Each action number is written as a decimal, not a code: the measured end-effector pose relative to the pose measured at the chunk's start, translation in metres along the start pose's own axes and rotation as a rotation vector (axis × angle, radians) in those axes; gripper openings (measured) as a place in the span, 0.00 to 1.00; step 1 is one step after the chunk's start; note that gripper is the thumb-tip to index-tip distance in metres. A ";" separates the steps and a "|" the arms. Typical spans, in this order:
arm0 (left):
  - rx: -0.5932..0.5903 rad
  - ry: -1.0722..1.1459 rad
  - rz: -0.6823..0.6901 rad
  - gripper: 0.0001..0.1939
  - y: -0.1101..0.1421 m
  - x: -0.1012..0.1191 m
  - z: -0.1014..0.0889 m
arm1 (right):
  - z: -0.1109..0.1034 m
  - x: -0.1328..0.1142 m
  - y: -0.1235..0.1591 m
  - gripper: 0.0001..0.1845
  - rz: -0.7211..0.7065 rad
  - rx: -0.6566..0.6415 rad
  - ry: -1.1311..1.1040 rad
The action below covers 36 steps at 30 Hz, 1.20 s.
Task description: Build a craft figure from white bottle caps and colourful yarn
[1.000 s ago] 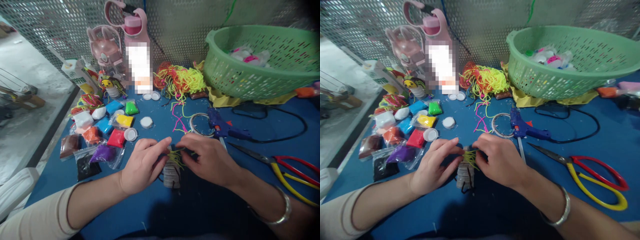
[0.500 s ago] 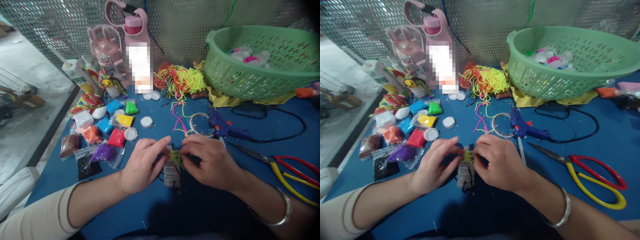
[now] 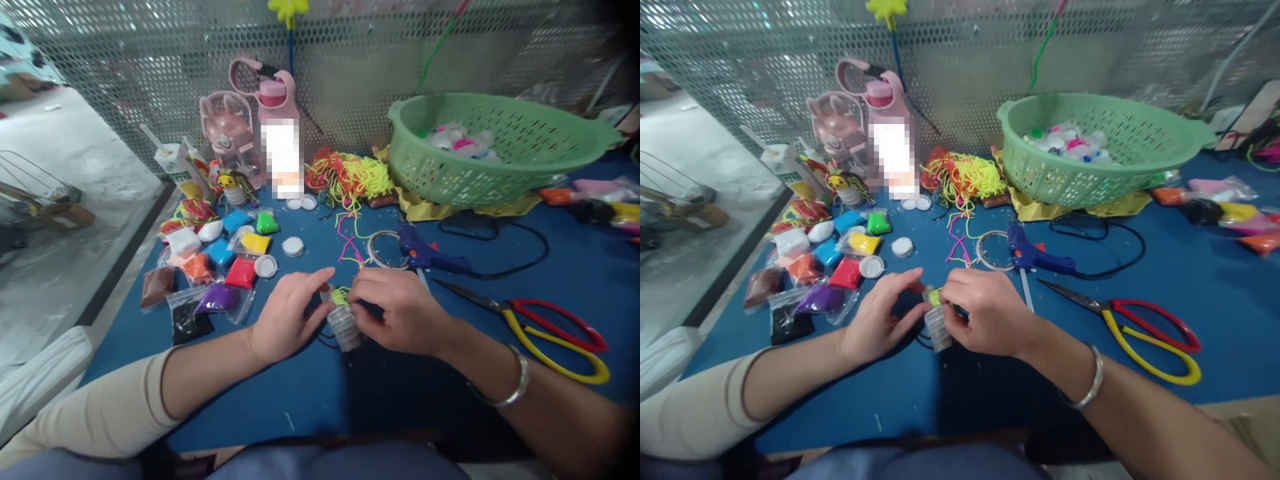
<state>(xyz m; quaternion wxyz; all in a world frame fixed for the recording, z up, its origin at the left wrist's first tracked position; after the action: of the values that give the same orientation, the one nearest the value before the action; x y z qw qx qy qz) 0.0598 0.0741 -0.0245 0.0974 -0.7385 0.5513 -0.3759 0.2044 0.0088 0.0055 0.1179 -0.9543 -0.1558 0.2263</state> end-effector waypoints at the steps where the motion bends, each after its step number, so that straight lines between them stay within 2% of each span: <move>1: 0.002 0.001 -0.002 0.29 0.000 0.000 0.001 | 0.001 -0.002 0.001 0.05 -0.012 -0.007 -0.002; 5: 0.014 0.040 0.002 0.29 0.000 0.000 0.003 | 0.003 -0.004 0.002 0.07 0.061 -0.041 -0.060; 9: 0.082 0.048 -0.029 0.29 0.004 0.004 -0.002 | 0.000 0.001 0.003 0.13 0.184 -0.117 -0.144; 11: 0.115 0.027 -0.105 0.24 0.008 0.005 -0.008 | 0.000 0.004 0.005 0.16 0.229 -0.209 -0.145; 14: 0.105 0.050 -0.293 0.14 0.017 0.003 -0.017 | 0.005 0.002 0.009 0.18 0.242 -0.348 -0.193; 17: 0.058 0.134 -0.477 0.07 0.025 0.000 -0.021 | 0.015 -0.005 0.011 0.14 0.228 -0.455 -0.361; 19: 0.035 0.173 -0.510 0.05 0.028 0.002 -0.023 | 0.020 -0.010 0.013 0.11 0.211 -0.499 -0.455; 22: -0.012 0.205 -0.446 0.08 0.029 0.009 -0.021 | 0.021 -0.014 0.013 0.09 0.174 -0.508 -0.442; 25: -0.059 0.132 -0.404 0.13 0.030 0.016 -0.017 | 0.019 -0.016 0.012 0.08 0.110 -0.507 -0.352; 28: -0.156 0.037 -0.434 0.24 0.030 0.021 -0.007 | 0.019 -0.016 0.013 0.11 0.015 -0.538 -0.345; 31: -0.222 0.064 -0.486 0.25 0.027 0.021 -0.002 | 0.015 -0.013 0.015 0.17 -0.030 -0.583 -0.457; 33: -0.223 0.104 -0.510 0.23 0.024 0.019 -0.006 | 0.006 -0.007 0.013 0.19 -0.005 -0.527 -0.534; 36: -0.273 0.117 -0.420 0.18 0.015 0.014 -0.019 | -0.015 0.010 0.008 0.15 0.142 -0.264 -0.522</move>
<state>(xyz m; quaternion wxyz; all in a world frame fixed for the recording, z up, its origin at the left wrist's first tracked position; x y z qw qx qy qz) 0.0380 0.0607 -0.0134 -0.1153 -0.8201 0.4363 -0.3519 0.2216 0.0030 0.0120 -0.0675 -0.8794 -0.1416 0.4495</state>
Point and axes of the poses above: each hand's wrist, its own y-axis away from the middle knuckle, its own z-axis out of the palm, x = y × z, the point moved 5 cm from there along -y, towards the middle knuckle, and after that the axes turned 3 degrees about z, right-handed, at the moved point
